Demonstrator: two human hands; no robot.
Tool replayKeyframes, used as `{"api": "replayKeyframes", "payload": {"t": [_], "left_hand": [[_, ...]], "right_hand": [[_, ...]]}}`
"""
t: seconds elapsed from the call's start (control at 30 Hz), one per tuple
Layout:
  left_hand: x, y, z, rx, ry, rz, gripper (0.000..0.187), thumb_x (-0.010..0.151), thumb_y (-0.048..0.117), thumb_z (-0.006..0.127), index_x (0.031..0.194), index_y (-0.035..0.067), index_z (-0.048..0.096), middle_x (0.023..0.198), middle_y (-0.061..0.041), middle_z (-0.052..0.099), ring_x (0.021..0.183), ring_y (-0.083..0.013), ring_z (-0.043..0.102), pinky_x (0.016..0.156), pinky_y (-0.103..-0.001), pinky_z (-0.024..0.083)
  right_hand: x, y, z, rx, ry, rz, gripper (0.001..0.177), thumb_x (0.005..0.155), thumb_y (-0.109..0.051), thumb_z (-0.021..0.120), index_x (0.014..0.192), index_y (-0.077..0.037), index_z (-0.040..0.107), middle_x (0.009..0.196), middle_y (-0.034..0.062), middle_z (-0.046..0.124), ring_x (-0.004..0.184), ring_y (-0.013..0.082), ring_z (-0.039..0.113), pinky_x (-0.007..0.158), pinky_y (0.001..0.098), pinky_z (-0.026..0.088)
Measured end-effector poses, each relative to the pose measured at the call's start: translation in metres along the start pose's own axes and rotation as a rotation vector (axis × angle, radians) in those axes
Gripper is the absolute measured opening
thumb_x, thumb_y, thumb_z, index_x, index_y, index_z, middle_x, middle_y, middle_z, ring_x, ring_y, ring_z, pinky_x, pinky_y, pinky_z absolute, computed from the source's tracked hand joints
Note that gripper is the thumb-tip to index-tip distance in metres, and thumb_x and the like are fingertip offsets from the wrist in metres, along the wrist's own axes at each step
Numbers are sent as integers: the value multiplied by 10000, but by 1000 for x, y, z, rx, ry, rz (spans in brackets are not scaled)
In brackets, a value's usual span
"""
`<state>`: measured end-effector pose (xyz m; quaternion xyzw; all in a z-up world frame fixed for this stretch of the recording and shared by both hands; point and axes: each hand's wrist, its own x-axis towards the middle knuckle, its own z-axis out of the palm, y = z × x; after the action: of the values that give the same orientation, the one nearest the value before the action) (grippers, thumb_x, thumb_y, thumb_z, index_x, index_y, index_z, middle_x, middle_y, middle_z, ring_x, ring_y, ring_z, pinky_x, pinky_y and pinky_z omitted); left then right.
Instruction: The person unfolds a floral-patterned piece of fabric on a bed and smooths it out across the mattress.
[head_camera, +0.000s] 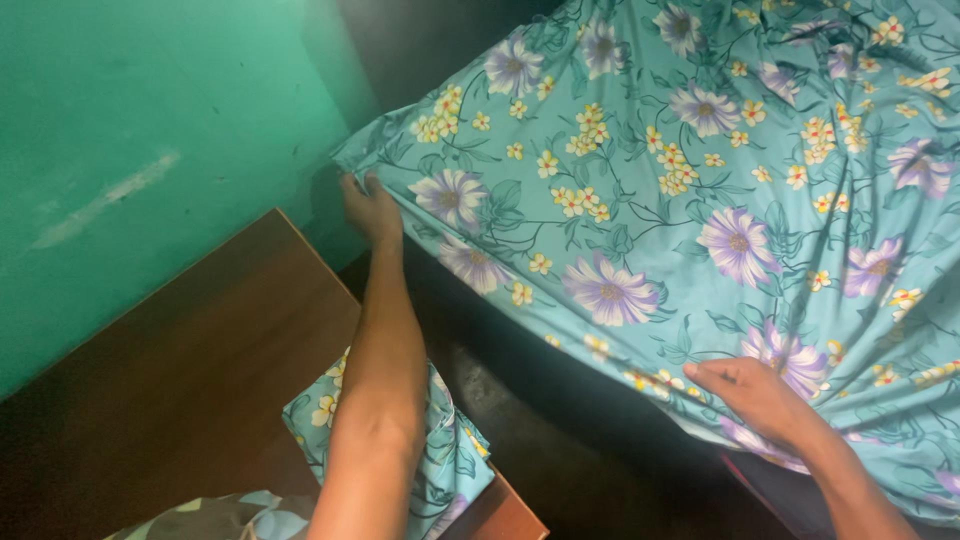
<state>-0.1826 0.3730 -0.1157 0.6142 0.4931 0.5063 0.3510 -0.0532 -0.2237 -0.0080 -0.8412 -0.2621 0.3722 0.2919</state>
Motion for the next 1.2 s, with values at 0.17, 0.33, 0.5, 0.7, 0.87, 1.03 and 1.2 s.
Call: {"api": "replayKeyframes", "payload": {"t": [0.17, 0.33, 0.5, 0.7, 0.87, 1.03, 1.2], "left_hand": [[-9, -18, -2, 215, -403, -363, 441, 856, 223, 697, 1199, -50, 648, 1217, -254, 661, 1125, -416, 661, 918, -492, 536], [-10, 18, -9, 181, 59, -258, 550, 838, 201, 705, 1326, 19, 529, 1306, -239, 587, 1223, -427, 585, 1017, -480, 478], [12, 23, 2, 201, -131, -36, 615, 923, 255, 673, 1456, 82, 418, 1433, -227, 501, 1298, -376, 549, 1051, -469, 468], [38, 20, 15, 101, -497, -39, 491, 943, 271, 718, 1267, -68, 571, 1183, -340, 640, 1068, -447, 652, 907, -552, 521], [57, 60, 0, 190, -193, -173, 295, 860, 247, 722, 1029, 5, 713, 948, -204, 741, 847, -352, 762, 757, -483, 607], [44, 52, 4, 456, -74, -212, 194, 858, 204, 720, 968, 44, 726, 1057, -200, 735, 986, -394, 698, 814, -523, 551], [46, 6, 5, 505, -104, -292, 506, 796, 171, 749, 1240, 54, 535, 1150, -193, 686, 1049, -383, 694, 877, -487, 539]], "right_hand": [[-12, -27, 0, -31, 116, 40, 463, 874, -446, 674, 849, 7, 770, 635, -24, 655, 685, 82, 547, 693, 303, 491], [-19, -37, 5, -51, 170, 102, 491, 878, -461, 703, 790, 17, 767, 623, 15, 556, 674, 123, 490, 688, 327, 479], [-20, -38, 9, -124, 234, 131, 475, 867, -478, 717, 774, -14, 757, 607, 57, 496, 646, 155, 473, 678, 337, 479], [-22, -40, 13, -98, 258, 161, 467, 861, -470, 713, 760, -14, 743, 615, 55, 535, 648, 156, 480, 665, 358, 469], [-22, -45, 15, -116, 279, 156, 479, 868, -471, 715, 754, -5, 732, 602, 88, 543, 641, 167, 506, 683, 343, 491], [-20, -38, 15, -131, 282, 210, 483, 876, -470, 708, 771, 1, 727, 627, 102, 508, 650, 182, 472, 673, 369, 476], [-16, -25, 18, -67, 296, 53, 507, 927, -495, 701, 774, -13, 742, 705, 17, 581, 708, 107, 557, 665, 340, 464]]}}
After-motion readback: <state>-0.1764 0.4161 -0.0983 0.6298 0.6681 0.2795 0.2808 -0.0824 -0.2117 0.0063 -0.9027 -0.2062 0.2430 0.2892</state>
